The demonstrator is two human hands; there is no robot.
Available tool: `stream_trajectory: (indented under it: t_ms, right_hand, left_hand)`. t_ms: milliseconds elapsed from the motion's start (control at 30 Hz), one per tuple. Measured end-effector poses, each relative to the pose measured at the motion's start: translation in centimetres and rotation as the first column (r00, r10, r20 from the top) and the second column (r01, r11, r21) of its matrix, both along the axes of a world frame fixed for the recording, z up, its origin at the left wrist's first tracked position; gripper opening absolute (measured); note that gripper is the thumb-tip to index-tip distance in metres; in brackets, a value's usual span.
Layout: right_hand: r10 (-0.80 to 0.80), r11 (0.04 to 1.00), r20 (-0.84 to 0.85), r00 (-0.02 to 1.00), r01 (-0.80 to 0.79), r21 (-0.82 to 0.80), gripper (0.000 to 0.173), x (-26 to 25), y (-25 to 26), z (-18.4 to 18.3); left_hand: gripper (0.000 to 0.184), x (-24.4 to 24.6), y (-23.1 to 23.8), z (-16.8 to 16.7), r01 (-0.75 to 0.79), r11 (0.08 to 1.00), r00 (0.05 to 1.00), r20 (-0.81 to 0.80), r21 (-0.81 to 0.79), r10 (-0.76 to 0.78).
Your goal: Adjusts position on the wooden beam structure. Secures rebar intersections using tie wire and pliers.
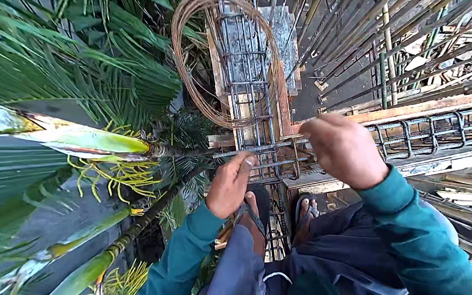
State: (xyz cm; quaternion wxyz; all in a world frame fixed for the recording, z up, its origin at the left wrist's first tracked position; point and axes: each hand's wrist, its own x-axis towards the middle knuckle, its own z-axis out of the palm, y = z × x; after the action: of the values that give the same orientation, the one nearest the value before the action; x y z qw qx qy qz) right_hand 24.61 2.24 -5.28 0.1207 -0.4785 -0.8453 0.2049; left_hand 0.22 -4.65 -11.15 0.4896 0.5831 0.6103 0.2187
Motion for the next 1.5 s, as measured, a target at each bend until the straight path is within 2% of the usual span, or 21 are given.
stream_trajectory:
  t_ms: [67,133,200,233,267,333,400,500,567,633,767,900,967,1067,1133,1233,1300,1500]
  right_hand:
    - [-0.166,0.981,-0.056,0.985,0.159,-0.109,0.020,-0.7,-0.5,-0.2]
    - [-0.304,0.891,-0.142,0.942,0.229,-0.392,0.022,-2.4,-1.7,-1.0]
    - [-0.422,0.691,-0.210,0.882,0.162,-0.705,0.024,-3.8,-2.9,-2.4]
    - [-0.466,0.578,-0.215,0.858,0.111,-0.808,0.023,-4.3,-3.3,-2.9]
    - [-0.495,0.492,-0.217,0.842,0.066,-0.868,0.022,-4.8,-3.7,-3.3]
    - [-0.500,0.419,-0.236,0.833,-0.006,-0.908,0.021,-5.6,-4.4,-4.1]
    - [-0.473,0.411,-0.272,0.838,-0.062,-0.909,0.021,-6.4,-5.2,-4.8]
    - [-0.445,0.431,-0.278,0.851,-0.068,-0.900,0.021,-7.2,-6.1,-4.8]
    - [-0.410,0.490,-0.251,0.877,-0.021,-0.871,0.020,-7.4,-6.2,-4.7]
    - [-0.380,0.571,-0.244,0.892,0.018,-0.821,0.018,-7.3,-6.1,-4.8]
    - [-0.399,0.604,-0.207,0.893,0.087,-0.792,0.015,-7.4,-6.6,-5.7]
    - [-0.454,0.606,-0.126,0.882,0.201,-0.769,0.011,-7.9,-6.8,-6.7]
    - [-0.444,0.612,-0.154,0.883,0.174,-0.772,0.016,-7.9,-6.5,-7.1]
    - [-0.450,0.616,-0.231,0.863,0.112,-0.780,0.021,-7.6,-6.7,-7.6]
    - [-0.444,0.615,-0.209,0.871,0.127,-0.779,0.023,-7.5,-7.3,-7.7]
    - [-0.308,0.557,-0.158,0.938,0.043,-0.829,0.034,-7.6,-8.7,-8.0]
    - [-0.190,0.545,-0.125,0.974,-0.002,-0.839,0.040,-8.6,-9.8,-7.7]
    - [0.002,0.547,0.055,0.998,0.045,-0.836,0.041,-10.5,-10.4,-8.0]
  left_hand:
    - [0.042,0.7,0.1,-1.2,-0.165,0.986,0.984,0.067,-0.036,0.167]
    - [0.041,1.4,0.1,-2.7,-0.351,0.926,0.892,0.248,-0.141,0.377]
    - [0.039,1.9,0.2,-3.6,-0.452,0.840,0.715,0.442,-0.299,0.542]
    - [0.039,2.0,0.1,-3.9,-0.462,0.812,0.638,0.503,-0.355,0.583]
    - [0.038,2.1,-0.1,-3.9,-0.462,0.792,0.578,0.543,-0.399,0.610]
    - [0.040,2.5,-0.4,-3.8,-0.448,0.773,0.508,0.583,-0.449,0.634]
    - [0.045,3.0,-0.8,-3.7,-0.419,0.784,0.515,0.591,-0.458,0.621]
    - [0.062,3.7,-1.5,-4.0,-0.361,0.811,0.607,0.544,-0.460,0.579]
    - [0.059,3.9,-1.8,-4.5,-0.347,0.833,0.643,0.538,-0.430,0.545]
    - [0.048,4.0,-2.3,-4.8,-0.330,0.851,0.658,0.547,-0.408,0.517]
    - [0.025,4.7,-2.8,-4.8,-0.303,0.788,0.614,0.522,-0.537,0.592]
    - [0.045,5.1,-2.6,-5.1,-0.376,0.684,0.605,0.394,-0.624,0.692]
    - [0.051,4.8,-2.3,-5.4,-0.419,0.658,0.589,0.363,-0.625,0.721]
    - [0.054,3.9,-2.1,-5.7,-0.455,0.633,0.528,0.382,-0.626,0.758]
    - [0.053,3.0,-2.1,-5.8,-0.453,0.639,0.471,0.442,-0.621,0.763]
    - [0.051,1.9,-2.3,-6.1,-0.482,0.647,0.410,0.500,-0.591,0.763]
    - [0.047,1.8,-2.8,-6.6,-0.531,0.653,0.402,0.518,-0.539,0.755]
    - [0.043,2.6,-4.8,-7.9,-0.719,0.569,0.355,0.493,-0.399,0.794]
